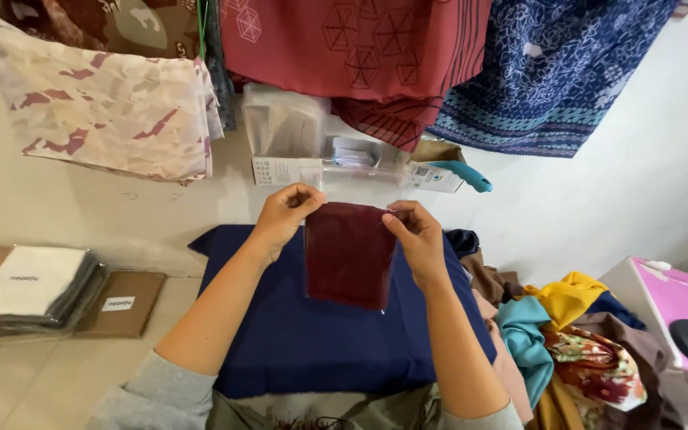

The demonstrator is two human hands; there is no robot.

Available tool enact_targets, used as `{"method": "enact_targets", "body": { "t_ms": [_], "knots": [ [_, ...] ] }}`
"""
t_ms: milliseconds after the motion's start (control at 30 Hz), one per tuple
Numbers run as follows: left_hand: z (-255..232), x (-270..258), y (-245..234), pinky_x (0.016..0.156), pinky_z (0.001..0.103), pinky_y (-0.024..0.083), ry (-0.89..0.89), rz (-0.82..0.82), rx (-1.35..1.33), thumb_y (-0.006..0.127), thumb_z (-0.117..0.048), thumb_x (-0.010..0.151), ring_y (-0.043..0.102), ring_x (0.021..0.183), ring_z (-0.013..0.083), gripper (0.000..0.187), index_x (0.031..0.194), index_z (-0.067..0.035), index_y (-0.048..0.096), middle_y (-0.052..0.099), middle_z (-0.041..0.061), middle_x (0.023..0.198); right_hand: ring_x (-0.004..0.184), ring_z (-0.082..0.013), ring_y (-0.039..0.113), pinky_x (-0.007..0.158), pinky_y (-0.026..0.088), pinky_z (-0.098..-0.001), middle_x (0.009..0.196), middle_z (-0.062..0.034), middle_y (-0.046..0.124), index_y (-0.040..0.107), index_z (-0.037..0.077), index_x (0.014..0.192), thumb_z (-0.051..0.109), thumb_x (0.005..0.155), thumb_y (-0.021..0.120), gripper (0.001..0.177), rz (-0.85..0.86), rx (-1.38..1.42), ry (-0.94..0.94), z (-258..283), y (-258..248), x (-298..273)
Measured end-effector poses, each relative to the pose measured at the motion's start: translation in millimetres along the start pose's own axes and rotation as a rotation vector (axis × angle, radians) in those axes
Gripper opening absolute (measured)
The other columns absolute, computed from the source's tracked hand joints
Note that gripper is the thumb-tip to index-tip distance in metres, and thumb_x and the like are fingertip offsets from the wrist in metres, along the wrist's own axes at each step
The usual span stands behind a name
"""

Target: The person cleans a fabric using a lint roller and then folds and packs it into a plastic bag.

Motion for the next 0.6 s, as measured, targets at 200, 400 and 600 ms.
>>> {"method": "enact_targets", "body": {
  "t_ms": [200, 400, 600],
  "knots": [
    [2.1, -19.1, -3.1, 0.075, 0.023, 0.049, 0.023, -0.03, -0.066, 0.083, -0.022, 0.09, 0.057, 0.083, 0.0096, 0.013, 0.096, -0.014, 0.076, 0.064, 0.0, 0.084, 0.073, -0.0064, 0.054, 0.071, 0.05, -0.0221, 0.075, 0.0014, 0.067, 0.077, 0.009, 0.087, 0.006, 0.095, 0.074, 0.008, -0.032, 0.073, 0.15, 11.9, -2.0, -14.4],
    [-23.2, -31.1, -17.5, 0.074, 0.024, 0.052, 0.085, -0.063, 0.064, 0.087, -0.022, 0.085, 0.06, 0.082, 0.0112, 0.018, 0.095, -0.011, 0.077, 0.069, 0.005, 0.084, 0.076, -0.006, 0.061, 0.076, 0.054, -0.0259, 0.077, -0.0015, 0.075, 0.083, 0.01, 0.092, 0.018, 0.094, 0.08, 0.008, -0.018, -0.158, 0.056, 8.5, -2.8, -12.5],
    [-27.3, -24.4, -40.5, 0.076, 0.022, 0.048, 0.139, -0.096, 0.11, 0.09, -0.025, 0.082, 0.06, 0.083, 0.0089, 0.019, 0.093, -0.014, 0.079, 0.073, 0.004, 0.087, 0.073, -0.0064, 0.064, 0.068, 0.058, -0.0253, 0.079, -0.0032, 0.077, 0.082, 0.01, 0.091, 0.018, 0.094, 0.08, 0.009, -0.012, -0.203, 0.028, 17.5, 10.6, -16.3]
  ]
}}
Point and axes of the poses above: each hand's wrist, its own x-axis towards the middle knuckle, its own y-axis out of the palm, z = x × y, the point moved 7 cm from there along x, towards the middle knuckle
